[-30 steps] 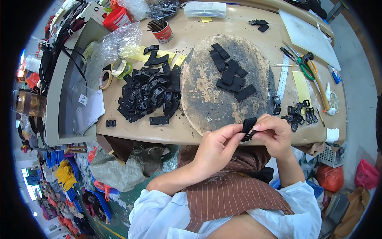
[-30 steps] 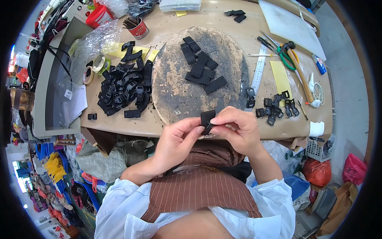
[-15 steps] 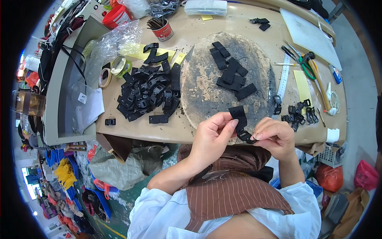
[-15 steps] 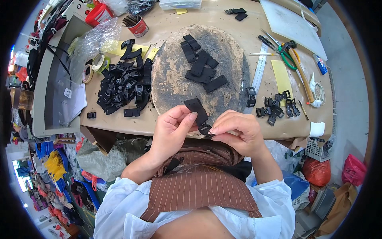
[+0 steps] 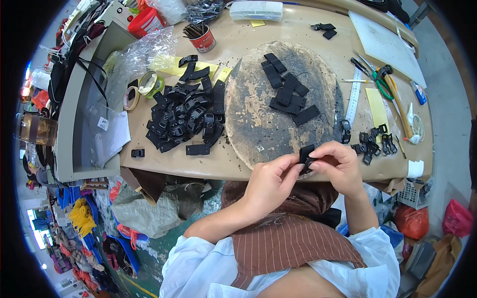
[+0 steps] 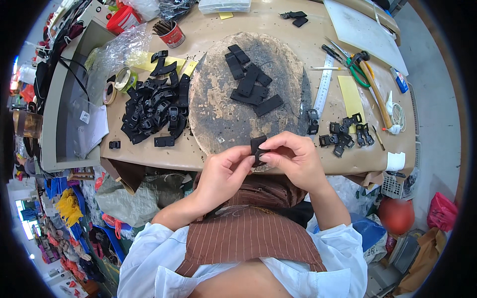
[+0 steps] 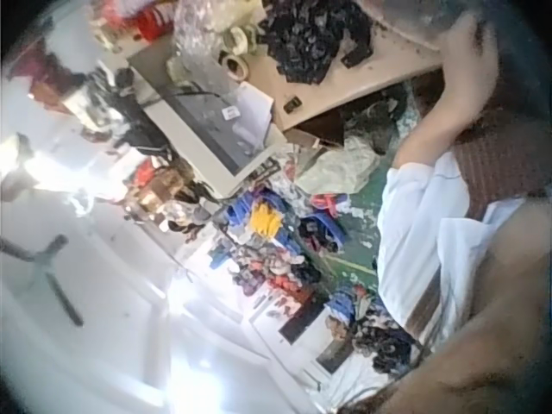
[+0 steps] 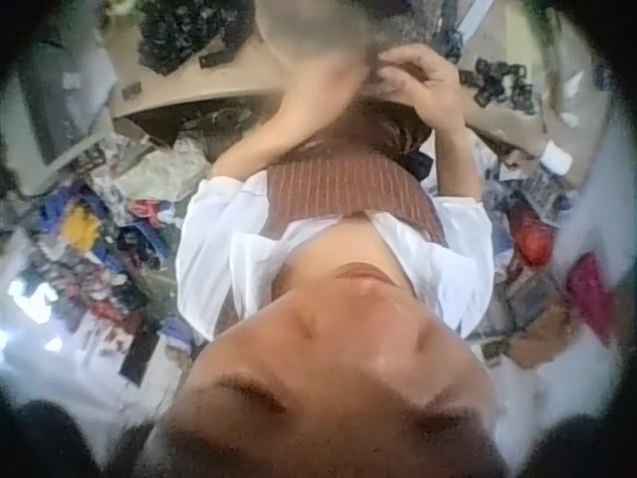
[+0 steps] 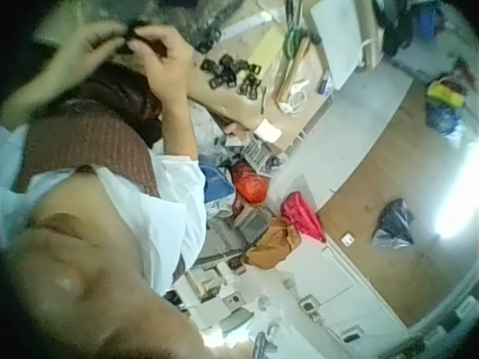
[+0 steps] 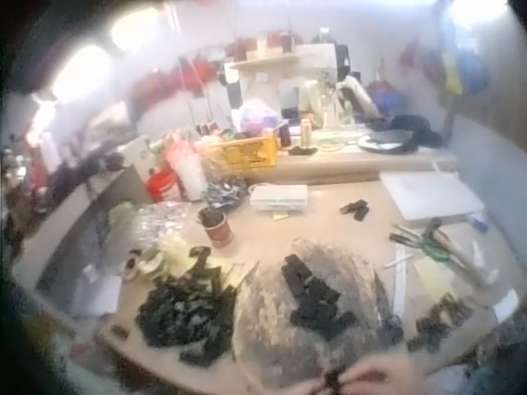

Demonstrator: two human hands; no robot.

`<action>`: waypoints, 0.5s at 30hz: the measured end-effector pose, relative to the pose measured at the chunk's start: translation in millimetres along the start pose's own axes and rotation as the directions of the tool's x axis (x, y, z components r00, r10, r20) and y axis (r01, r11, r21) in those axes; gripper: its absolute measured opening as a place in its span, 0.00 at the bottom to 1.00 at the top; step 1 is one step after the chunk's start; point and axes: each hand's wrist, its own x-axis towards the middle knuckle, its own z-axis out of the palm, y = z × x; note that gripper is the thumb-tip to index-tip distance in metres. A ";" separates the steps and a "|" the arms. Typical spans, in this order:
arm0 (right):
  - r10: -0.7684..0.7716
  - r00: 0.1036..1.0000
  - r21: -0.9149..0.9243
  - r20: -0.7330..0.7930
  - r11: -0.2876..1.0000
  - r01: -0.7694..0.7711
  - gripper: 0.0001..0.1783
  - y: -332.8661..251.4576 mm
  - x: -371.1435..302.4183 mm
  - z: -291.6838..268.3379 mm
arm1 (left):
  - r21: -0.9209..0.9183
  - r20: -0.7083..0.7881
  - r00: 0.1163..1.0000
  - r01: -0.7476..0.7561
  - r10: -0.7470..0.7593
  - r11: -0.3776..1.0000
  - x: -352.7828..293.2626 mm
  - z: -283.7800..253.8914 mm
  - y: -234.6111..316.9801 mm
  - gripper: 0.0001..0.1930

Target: The person assembles black plastic buckles by hand, inserting the metal slider into the strap and securing it. They handle the components one at a time, inspecting the fit, and place the finished buckles into a clear plastic bag on the table.

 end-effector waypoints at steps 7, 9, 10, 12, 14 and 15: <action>-0.192 0.981 -0.020 0.027 0.981 0.193 0.11 0.7 -5.9 -1.5 | -0.353 0.118 0.987 0.143 -0.108 0.924 -3.6 2.0 1.3 0.13; -0.154 0.988 0.021 0.005 0.988 0.154 0.11 0.5 -8.9 -0.5 | -0.302 0.130 0.990 0.083 -0.045 0.950 -5.7 1.6 -0.7 0.13; -0.135 0.991 0.043 -0.005 0.990 0.135 0.11 0.8 -10.5 0.3 | -0.286 0.124 0.992 0.040 -0.004 0.957 -6.6 1.7 -0.6 0.13; -0.133 0.991 0.062 -0.008 0.989 0.133 0.11 1.0 -12.1 1.5 | -0.258 0.122 0.991 -0.017 0.050 0.966 -7.2 1.0 0.2 0.13; -0.119 0.993 0.079 -0.010 0.990 0.120 0.10 0.2 -12.6 2.0 | -0.236 0.128 0.989 -0.046 0.077 0.971 -7.4 -0.5 2.2 0.13; -0.107 0.994 0.088 -0.008 0.990 0.107 0.10 -0.6 -12.4 2.1 | -0.221 0.127 0.989 -0.042 0.071 0.974 -7.8 -0.9 3.4 0.13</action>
